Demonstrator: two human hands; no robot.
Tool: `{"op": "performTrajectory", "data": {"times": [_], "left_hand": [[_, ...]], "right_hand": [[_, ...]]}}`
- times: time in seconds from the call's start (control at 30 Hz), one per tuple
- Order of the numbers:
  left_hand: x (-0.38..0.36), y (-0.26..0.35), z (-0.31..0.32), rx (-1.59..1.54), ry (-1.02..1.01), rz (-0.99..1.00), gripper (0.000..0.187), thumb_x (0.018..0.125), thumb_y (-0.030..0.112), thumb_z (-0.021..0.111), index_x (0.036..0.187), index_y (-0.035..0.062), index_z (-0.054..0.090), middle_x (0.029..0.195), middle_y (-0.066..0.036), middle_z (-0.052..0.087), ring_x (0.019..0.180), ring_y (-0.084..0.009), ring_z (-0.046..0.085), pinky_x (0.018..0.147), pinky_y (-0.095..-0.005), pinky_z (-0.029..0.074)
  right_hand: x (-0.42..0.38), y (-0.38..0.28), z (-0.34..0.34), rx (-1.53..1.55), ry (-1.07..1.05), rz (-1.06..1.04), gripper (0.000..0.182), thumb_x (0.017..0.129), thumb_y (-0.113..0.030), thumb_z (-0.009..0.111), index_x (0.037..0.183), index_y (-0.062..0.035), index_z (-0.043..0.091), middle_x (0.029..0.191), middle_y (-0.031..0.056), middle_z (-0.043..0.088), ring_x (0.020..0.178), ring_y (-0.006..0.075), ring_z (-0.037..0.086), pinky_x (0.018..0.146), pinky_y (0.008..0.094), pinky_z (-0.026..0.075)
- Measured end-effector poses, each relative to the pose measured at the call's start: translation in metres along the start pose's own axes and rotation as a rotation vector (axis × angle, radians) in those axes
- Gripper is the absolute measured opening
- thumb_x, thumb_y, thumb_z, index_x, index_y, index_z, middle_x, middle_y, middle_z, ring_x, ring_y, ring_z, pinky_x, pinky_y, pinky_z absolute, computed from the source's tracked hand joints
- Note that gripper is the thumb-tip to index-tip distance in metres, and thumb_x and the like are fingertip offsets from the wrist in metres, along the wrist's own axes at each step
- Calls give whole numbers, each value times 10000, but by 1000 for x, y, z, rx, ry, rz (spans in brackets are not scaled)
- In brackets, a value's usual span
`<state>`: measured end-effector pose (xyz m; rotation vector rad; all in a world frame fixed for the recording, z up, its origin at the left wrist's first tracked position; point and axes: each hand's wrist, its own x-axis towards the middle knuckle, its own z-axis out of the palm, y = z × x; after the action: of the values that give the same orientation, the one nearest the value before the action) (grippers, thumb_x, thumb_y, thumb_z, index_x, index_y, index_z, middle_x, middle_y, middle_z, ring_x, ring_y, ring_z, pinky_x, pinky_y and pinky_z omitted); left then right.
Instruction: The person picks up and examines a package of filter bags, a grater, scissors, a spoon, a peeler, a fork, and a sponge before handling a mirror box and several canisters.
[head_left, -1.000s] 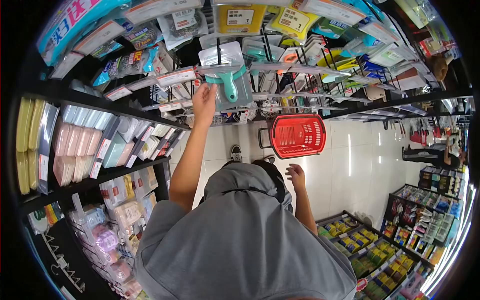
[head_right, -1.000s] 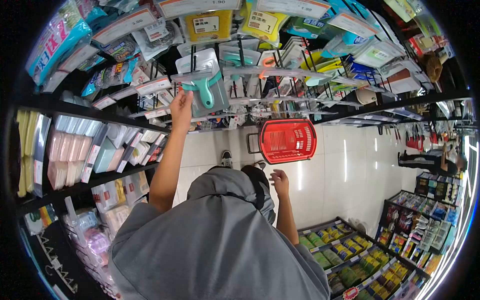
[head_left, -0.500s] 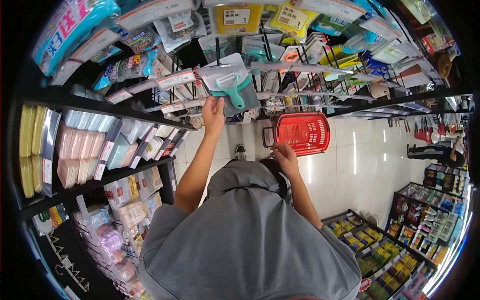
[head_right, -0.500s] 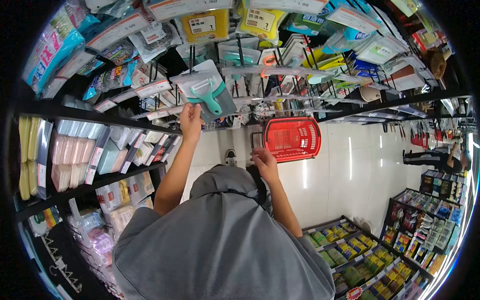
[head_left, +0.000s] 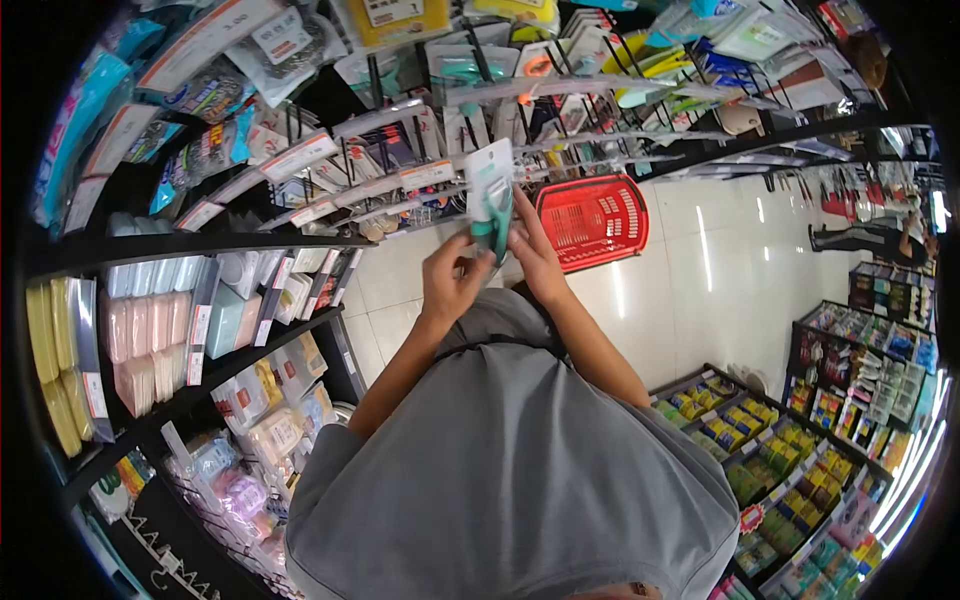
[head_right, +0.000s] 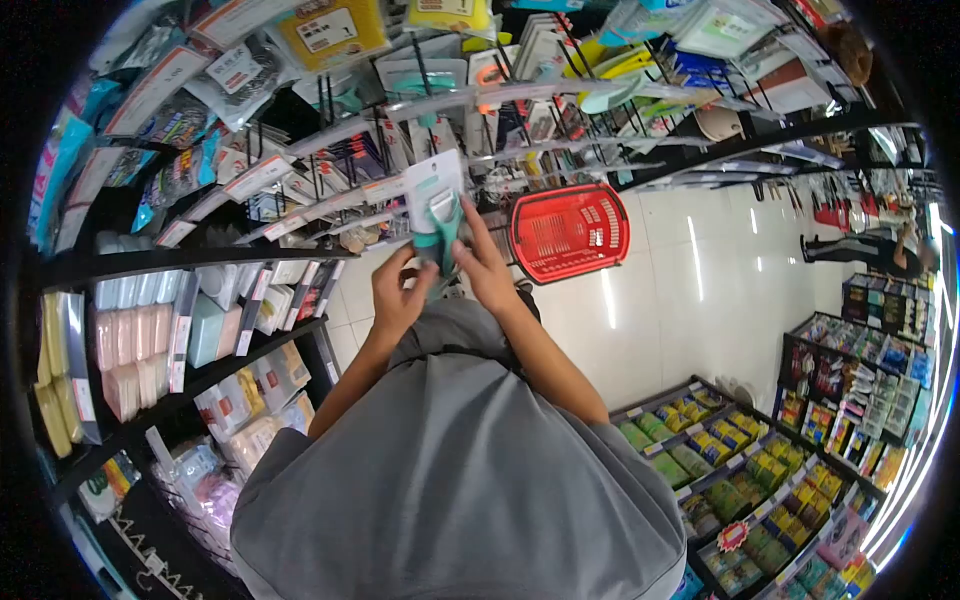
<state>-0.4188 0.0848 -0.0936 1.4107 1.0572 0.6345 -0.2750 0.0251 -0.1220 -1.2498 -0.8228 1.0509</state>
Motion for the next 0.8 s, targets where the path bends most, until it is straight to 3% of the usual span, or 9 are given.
{"op": "performTrajectory", "data": {"times": [0.07,0.1,0.17,0.23,0.3,0.37,0.4,0.7,0.8], "left_hand": [[-3,11,7,477,-155,779,327,814,273,596,1063,62,592,1154,-135,545,1087,-260,485,922,-357,372],[-6,16,11,471,-163,773,327,814,273,596,1063,62,592,1154,-135,545,1087,-260,485,922,-357,372],[-12,23,17,539,-212,754,394,793,330,586,1116,104,585,1327,-125,406,1195,-377,364,1019,-444,260],[-8,22,14,642,-222,794,496,793,344,604,1193,65,512,1346,-150,360,1178,-341,402,982,-421,329],[-5,17,12,-23,-317,466,666,786,357,631,1294,18,365,1337,-179,345,1169,-307,420,924,-386,401],[0,13,11,-161,-245,375,656,789,260,628,1302,5,308,1306,-180,368,1140,-274,446,881,-358,429],[3,10,10,-302,-178,286,662,791,163,625,1310,-9,251,1276,-181,391,1111,-241,472,839,-330,456],[18,1,-12,-208,162,180,585,838,-10,524,1336,28,219,1147,-172,485,985,-198,553,779,-261,482],[23,-5,-13,103,171,342,739,769,215,665,1345,43,236,1215,-221,382,1119,-310,440,883,-376,419]], "right_hand": [[0,14,-13,523,-37,212,509,892,-224,444,1341,-42,291,1308,177,387,1157,322,436,934,388,392],[-3,21,-17,1054,-85,406,492,917,-259,386,1342,-34,282,1319,175,378,1157,319,439,939,398,395],[-2,-4,-12,1135,-164,417,492,924,-303,345,1321,-14,310,1293,175,405,1129,306,467,932,410,409],[-1,3,-15,967,-53,468,505,920,-328,351,1313,-12,328,1282,176,416,1097,304,489,905,395,427],[2,-4,-13,888,-105,432,521,880,-292,466,1312,-25,352,1227,171,442,1075,294,478,878,371,420],[6,-15,-6,-371,39,-132,612,791,-241,617,1316,-48,368,1139,151,454,1052,272,448,862,353,396],[2,-23,-4,-553,101,-207,674,701,-173,707,1294,-56,407,1052,127,443,1023,252,423,849,348,378],[-12,-22,-3,-321,-50,59,471,753,25,597,1204,-9,469,1029,124,571,878,147,582,752,247,454],[-11,-14,3,-559,-55,-94,487,743,27,601,1209,-19,468,963,104,599,836,137,604,685,260,481]]}}
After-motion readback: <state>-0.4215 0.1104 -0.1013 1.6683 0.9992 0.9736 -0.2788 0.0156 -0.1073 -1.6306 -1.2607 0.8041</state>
